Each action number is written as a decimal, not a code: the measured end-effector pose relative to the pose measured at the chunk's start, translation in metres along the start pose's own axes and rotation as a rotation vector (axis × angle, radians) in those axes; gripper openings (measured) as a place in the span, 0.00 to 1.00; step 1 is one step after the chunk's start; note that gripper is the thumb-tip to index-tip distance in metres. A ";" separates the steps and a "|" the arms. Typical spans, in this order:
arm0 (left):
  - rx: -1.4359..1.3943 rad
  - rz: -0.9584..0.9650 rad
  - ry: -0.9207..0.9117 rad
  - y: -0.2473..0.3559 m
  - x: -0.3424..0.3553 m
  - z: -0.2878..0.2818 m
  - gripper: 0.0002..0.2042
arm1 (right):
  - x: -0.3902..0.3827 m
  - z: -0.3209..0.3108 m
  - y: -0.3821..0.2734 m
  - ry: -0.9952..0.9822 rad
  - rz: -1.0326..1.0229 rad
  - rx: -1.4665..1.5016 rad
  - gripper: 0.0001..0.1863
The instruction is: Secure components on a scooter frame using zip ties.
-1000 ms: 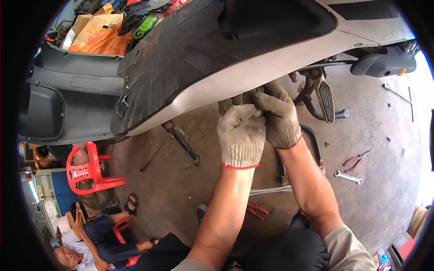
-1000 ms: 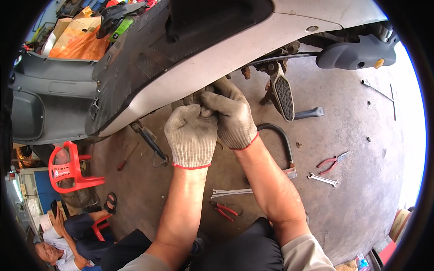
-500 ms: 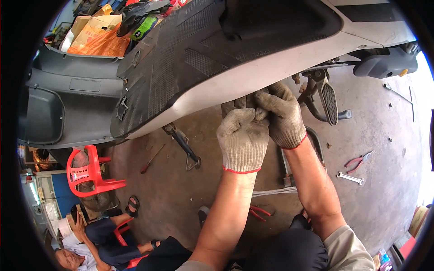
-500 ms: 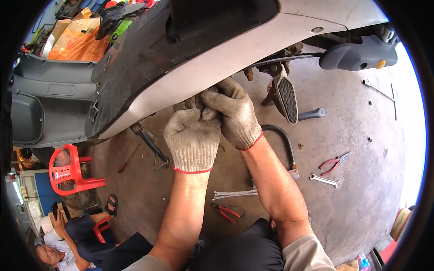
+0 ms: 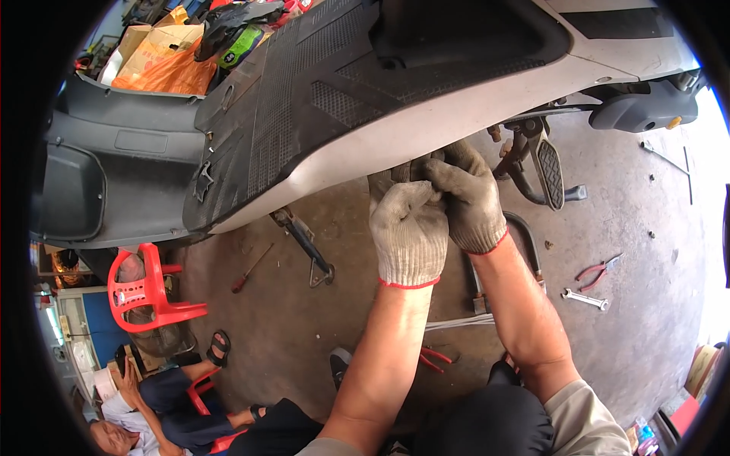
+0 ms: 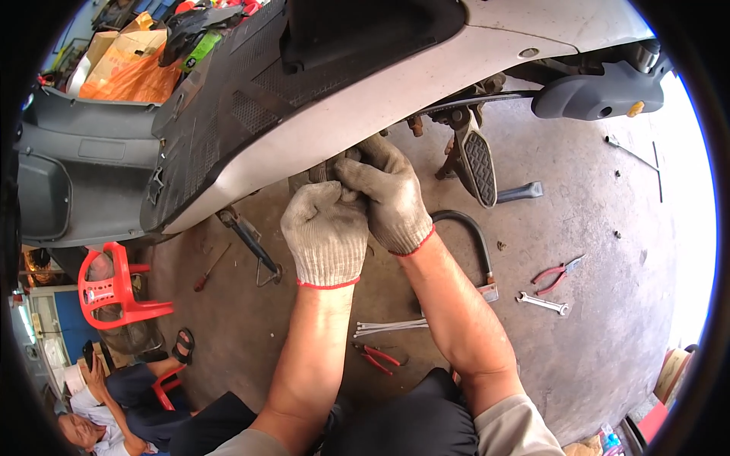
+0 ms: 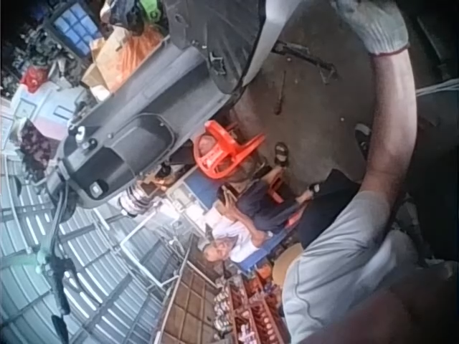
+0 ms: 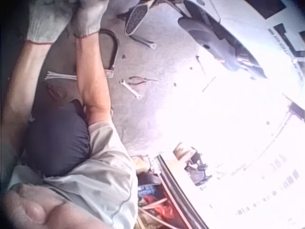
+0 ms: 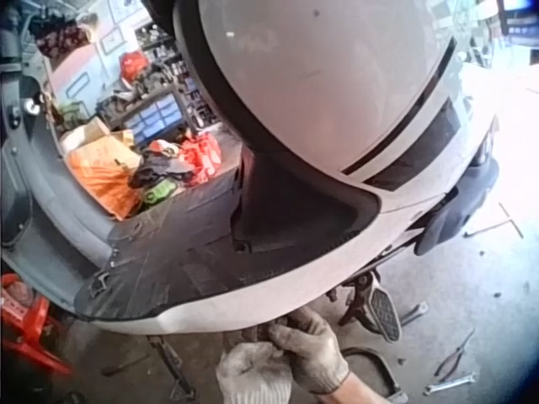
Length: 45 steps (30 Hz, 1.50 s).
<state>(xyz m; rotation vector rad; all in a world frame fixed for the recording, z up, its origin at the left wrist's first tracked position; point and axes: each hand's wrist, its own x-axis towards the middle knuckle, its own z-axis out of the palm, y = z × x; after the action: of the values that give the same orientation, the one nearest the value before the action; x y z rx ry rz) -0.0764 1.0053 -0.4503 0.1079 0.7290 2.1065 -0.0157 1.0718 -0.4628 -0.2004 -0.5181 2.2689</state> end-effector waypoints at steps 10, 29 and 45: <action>0.065 0.073 0.053 -0.004 -0.001 0.004 0.15 | 0.003 -0.006 0.007 0.115 -0.148 -0.571 0.17; -0.095 0.000 -0.011 0.002 -0.007 0.006 0.24 | -0.004 0.012 -0.007 0.097 0.019 -0.149 0.18; -0.007 -0.011 -0.160 0.011 0.007 -0.005 0.27 | 0.005 -0.008 0.006 -0.032 0.041 0.062 0.21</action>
<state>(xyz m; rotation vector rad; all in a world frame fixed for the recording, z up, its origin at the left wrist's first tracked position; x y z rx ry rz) -0.0904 1.0040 -0.4494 0.2644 0.6252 2.0630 -0.0202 1.0741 -0.4719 -0.1449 -0.4635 2.3282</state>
